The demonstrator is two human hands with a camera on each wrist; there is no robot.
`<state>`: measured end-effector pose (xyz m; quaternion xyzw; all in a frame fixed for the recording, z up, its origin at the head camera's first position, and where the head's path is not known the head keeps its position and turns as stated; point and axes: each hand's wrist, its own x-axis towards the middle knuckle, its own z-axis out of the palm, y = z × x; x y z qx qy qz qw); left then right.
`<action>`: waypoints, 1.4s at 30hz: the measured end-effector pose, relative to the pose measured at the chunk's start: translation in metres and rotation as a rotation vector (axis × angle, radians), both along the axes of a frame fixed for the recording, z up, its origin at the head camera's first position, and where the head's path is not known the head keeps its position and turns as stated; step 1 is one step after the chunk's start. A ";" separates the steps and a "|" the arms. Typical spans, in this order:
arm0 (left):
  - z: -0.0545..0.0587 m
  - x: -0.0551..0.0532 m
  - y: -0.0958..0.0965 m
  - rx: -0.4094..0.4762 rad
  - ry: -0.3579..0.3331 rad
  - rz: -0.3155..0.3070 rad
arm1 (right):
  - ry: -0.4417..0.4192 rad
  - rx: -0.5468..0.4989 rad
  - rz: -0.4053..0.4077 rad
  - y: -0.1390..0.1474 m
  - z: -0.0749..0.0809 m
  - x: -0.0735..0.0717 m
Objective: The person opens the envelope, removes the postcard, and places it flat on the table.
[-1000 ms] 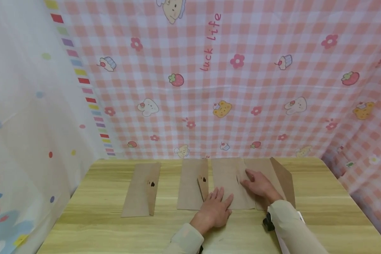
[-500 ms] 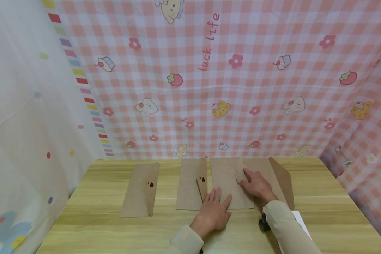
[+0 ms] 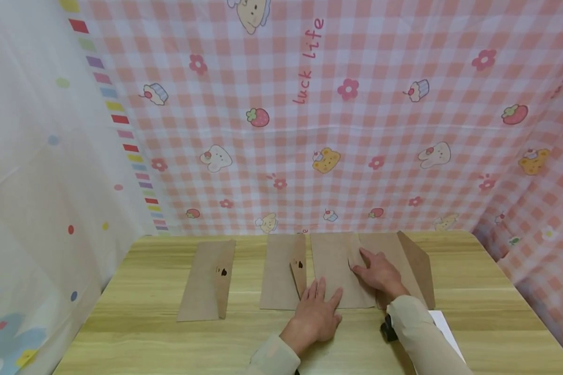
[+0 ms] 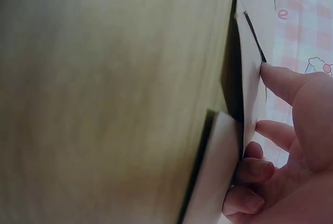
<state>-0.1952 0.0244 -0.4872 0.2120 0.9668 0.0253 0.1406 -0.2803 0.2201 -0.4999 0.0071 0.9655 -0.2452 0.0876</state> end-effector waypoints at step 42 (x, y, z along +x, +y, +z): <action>-0.002 0.000 0.000 0.014 -0.028 0.005 | 0.018 -0.040 0.016 0.005 -0.002 -0.005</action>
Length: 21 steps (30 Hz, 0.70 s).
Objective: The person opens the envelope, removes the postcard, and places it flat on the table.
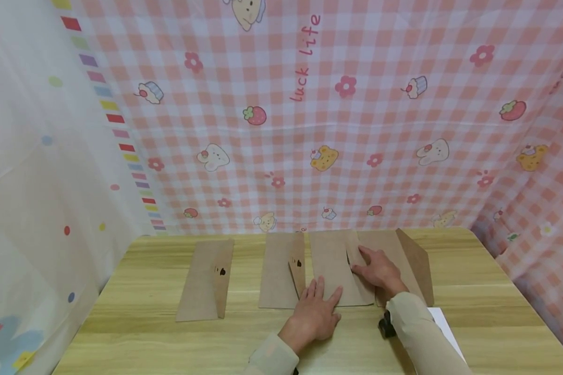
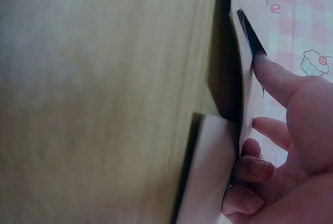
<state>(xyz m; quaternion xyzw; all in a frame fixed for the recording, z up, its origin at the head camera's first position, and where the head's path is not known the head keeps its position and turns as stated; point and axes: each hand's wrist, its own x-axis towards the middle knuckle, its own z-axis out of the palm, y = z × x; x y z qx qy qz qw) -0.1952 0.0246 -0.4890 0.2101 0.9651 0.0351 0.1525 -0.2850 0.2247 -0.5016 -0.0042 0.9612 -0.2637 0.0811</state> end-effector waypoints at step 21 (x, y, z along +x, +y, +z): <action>0.005 -0.004 0.001 -0.017 -0.002 -0.034 | -0.031 -0.075 0.000 0.003 -0.001 0.001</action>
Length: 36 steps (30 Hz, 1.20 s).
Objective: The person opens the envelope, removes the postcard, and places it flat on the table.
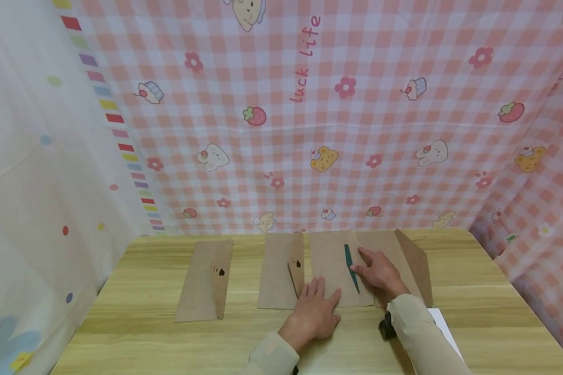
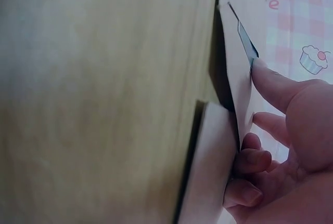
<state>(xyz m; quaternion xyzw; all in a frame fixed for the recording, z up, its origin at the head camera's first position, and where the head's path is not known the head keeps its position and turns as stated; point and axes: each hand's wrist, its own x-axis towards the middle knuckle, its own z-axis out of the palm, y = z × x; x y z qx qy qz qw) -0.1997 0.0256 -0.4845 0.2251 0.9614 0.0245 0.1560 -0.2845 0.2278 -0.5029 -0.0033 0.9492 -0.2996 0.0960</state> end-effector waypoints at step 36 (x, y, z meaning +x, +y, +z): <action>-0.001 -0.003 -0.006 0.100 -0.052 -0.026 | 0.029 0.013 -0.048 -0.004 -0.004 0.002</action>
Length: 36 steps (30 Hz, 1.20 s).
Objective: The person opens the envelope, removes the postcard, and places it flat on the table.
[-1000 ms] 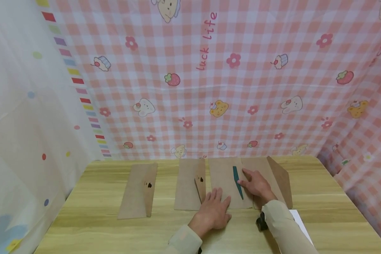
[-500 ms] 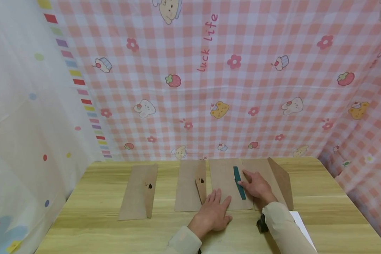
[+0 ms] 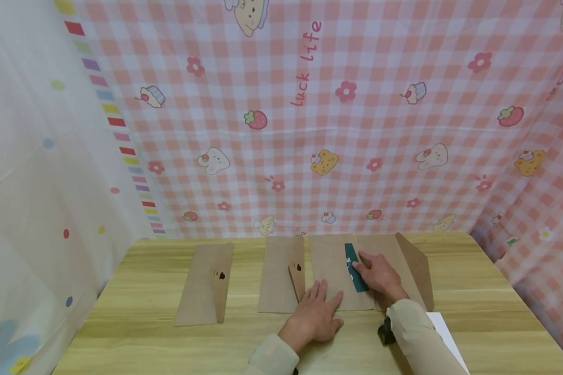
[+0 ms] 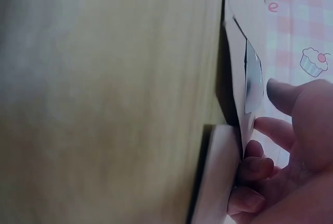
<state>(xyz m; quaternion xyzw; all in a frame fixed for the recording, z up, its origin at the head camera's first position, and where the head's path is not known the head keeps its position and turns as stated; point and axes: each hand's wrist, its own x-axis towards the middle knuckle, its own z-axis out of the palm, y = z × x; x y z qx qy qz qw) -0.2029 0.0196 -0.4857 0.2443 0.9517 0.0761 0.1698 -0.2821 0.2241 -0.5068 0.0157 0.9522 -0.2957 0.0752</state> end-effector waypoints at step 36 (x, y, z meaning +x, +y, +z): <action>0.002 -0.003 0.004 -0.016 -0.024 0.022 | -0.149 -0.327 -0.053 -0.011 0.020 0.005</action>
